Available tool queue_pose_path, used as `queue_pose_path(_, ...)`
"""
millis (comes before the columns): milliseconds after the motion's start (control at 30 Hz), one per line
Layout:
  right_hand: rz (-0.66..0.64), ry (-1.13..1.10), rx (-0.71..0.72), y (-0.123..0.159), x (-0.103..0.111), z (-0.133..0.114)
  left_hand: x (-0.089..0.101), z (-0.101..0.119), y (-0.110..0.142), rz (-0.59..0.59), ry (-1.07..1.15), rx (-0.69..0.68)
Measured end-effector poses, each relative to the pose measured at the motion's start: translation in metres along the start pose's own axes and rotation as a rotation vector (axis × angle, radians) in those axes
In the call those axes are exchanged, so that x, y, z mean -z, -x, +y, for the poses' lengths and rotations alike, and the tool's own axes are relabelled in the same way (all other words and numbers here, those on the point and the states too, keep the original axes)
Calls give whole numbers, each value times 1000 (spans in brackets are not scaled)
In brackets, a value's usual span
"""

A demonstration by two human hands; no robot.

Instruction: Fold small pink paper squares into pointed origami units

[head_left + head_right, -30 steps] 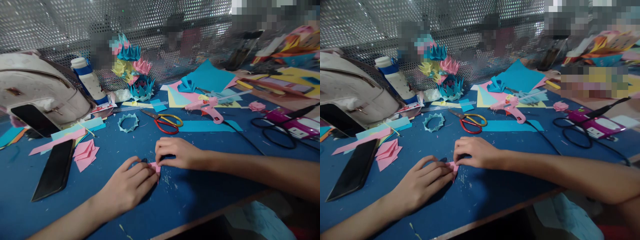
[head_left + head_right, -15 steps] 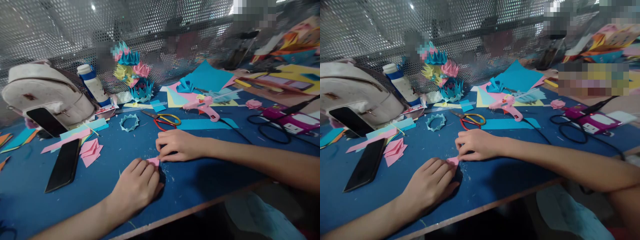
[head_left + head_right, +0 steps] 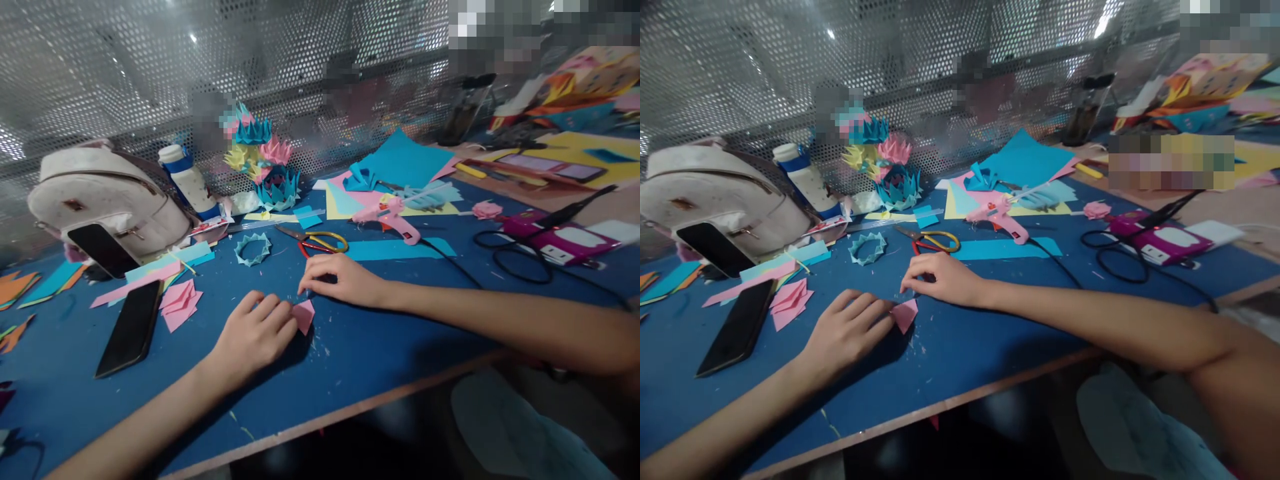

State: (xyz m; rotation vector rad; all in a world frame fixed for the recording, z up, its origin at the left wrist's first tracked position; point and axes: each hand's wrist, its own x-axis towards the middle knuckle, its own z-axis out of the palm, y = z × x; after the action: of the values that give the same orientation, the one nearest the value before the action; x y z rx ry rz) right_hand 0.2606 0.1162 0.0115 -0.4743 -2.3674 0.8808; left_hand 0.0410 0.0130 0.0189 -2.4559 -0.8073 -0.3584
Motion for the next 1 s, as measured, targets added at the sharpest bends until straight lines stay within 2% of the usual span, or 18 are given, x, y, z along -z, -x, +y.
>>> queue_pose_path(100, -59, 109, -48, 2, 0, -2, -6, -9, 4, 61, 40, -87)
queue_pose_path(233, -171, 247, -93, 4, -1, -7, -7, -6, 4, 78, 79, -98)
queue_pose_path(433, -240, 301, -114, 6, -4, -14, -2, 12, 10, 57, 155, -23)
queue_pose_path(667, -169, 196, -154, 9, -11, -12, -4, 27, 29, 56, 255, 140)
queue_pose_path(767, -115, 204, -110, 11, -15, -8, -4, 28, 32, 27, 304, 201)
queue_pose_path(867, -104, 274, -4, 14, -16, -6, -3, 27, 33, 17, 344, 246)
queue_pose_path(1000, -124, 404, 126, 16, -14, -7, 1, 21, 32, -38, 327, 187)
